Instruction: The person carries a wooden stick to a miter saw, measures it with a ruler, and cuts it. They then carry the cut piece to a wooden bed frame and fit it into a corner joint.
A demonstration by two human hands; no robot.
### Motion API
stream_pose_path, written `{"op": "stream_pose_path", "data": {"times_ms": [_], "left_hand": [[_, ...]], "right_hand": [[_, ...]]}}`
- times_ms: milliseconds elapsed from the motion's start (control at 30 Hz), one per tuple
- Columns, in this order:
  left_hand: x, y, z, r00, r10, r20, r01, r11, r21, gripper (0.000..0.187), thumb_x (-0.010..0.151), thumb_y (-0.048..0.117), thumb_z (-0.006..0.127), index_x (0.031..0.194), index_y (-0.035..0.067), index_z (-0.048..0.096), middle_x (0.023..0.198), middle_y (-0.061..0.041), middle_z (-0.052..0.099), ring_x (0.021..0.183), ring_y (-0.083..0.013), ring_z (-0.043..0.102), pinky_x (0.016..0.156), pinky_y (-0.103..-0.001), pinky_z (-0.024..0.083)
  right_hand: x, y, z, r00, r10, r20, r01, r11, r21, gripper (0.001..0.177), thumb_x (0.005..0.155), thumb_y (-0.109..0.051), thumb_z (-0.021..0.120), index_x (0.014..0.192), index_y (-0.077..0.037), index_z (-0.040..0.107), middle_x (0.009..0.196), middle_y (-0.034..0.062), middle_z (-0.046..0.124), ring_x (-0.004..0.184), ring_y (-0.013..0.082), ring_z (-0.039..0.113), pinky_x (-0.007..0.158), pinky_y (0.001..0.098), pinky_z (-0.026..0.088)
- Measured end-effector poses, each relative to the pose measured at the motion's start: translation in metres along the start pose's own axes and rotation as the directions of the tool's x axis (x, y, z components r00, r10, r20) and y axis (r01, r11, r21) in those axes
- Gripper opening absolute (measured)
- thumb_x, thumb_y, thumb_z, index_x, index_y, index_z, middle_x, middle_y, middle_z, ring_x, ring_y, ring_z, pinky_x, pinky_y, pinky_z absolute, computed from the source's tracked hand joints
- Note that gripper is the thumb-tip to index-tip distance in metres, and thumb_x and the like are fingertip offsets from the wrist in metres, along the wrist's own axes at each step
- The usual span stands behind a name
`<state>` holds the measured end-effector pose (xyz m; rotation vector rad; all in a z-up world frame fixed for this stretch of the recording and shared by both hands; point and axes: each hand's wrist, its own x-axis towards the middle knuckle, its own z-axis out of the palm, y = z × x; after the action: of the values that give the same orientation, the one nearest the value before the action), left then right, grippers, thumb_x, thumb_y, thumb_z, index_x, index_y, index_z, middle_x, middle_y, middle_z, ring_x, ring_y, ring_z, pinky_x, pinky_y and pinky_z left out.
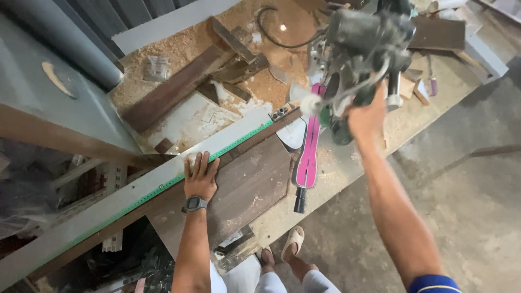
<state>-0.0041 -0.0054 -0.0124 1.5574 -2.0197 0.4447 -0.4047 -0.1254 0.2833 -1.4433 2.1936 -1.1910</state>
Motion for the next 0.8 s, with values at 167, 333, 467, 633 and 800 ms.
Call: {"op": "stream_pose_path", "data": {"times_ms": [167,333,467,633,800], "left_hand": [[-0.004,-0.004,-0.006,0.996,0.041,0.081,-0.032,0.993,-0.115,0.059,0.099,0.017,0.071,0.151,0.034,0.05,0.163,-0.003,0.038,0.153,-0.0337,0.035,0.126,-0.07,0.031],[0.007,-0.005,-0.013,0.995,0.043,0.095,-0.035,0.996,-0.085,0.049,0.099,0.015,0.069,0.144,0.031,0.059,0.158,-0.008,0.046,0.15,-0.0378,0.039,0.127,-0.071,0.032],[0.009,0.0,-0.024,0.993,0.116,0.035,-0.116,0.993,-0.024,0.044,0.095,0.013,0.065,0.135,0.029,0.069,0.148,-0.011,0.062,0.139,-0.0373,0.057,0.117,-0.068,0.042],[0.01,0.0,-0.023,0.985,0.171,0.019,-0.171,0.985,0.034,0.047,0.101,0.018,0.065,0.147,0.029,0.059,0.153,-0.013,0.058,0.142,-0.0381,0.056,0.119,-0.066,0.041],[-0.001,0.017,-0.02,0.998,0.008,0.062,-0.022,0.974,0.227,0.036,0.099,0.019,0.075,0.133,0.03,0.074,0.146,-0.01,0.07,0.142,-0.0332,0.063,0.111,-0.065,0.049]], "right_hand": [[0.055,-0.061,-0.048,0.995,0.064,0.081,-0.06,0.997,-0.053,0.075,0.06,0.003,0.061,0.132,-0.02,0.054,0.106,0.0083,0.07,0.084,0.0258,0.064,0.068,0.0407,0.05],[0.071,-0.078,-0.048,0.961,0.222,0.166,-0.231,0.972,0.036,0.078,0.066,0.012,0.057,0.137,-0.019,0.051,0.095,0.0151,0.065,0.048,0.0158,0.057,0.038,0.0331,0.041],[0.092,-0.033,-0.035,0.993,0.095,0.074,-0.093,0.995,-0.031,0.07,0.055,-0.005,0.063,0.123,-0.025,0.057,0.095,0.0031,0.07,0.077,0.0197,0.065,0.061,0.0356,0.052],[0.087,-0.045,-0.073,0.961,-0.014,0.277,0.025,0.999,-0.034,0.075,0.075,-0.025,0.075,0.141,-0.025,0.04,0.121,0.0073,0.072,0.105,0.0308,0.07,0.088,0.0425,0.052],[0.068,0.005,-0.144,0.96,-0.277,0.041,0.257,0.929,0.268,0.021,0.098,-0.027,0.077,0.1,-0.007,0.078,0.164,0.0088,0.033,0.155,0.029,0.032,0.124,0.0487,0.033]]}}
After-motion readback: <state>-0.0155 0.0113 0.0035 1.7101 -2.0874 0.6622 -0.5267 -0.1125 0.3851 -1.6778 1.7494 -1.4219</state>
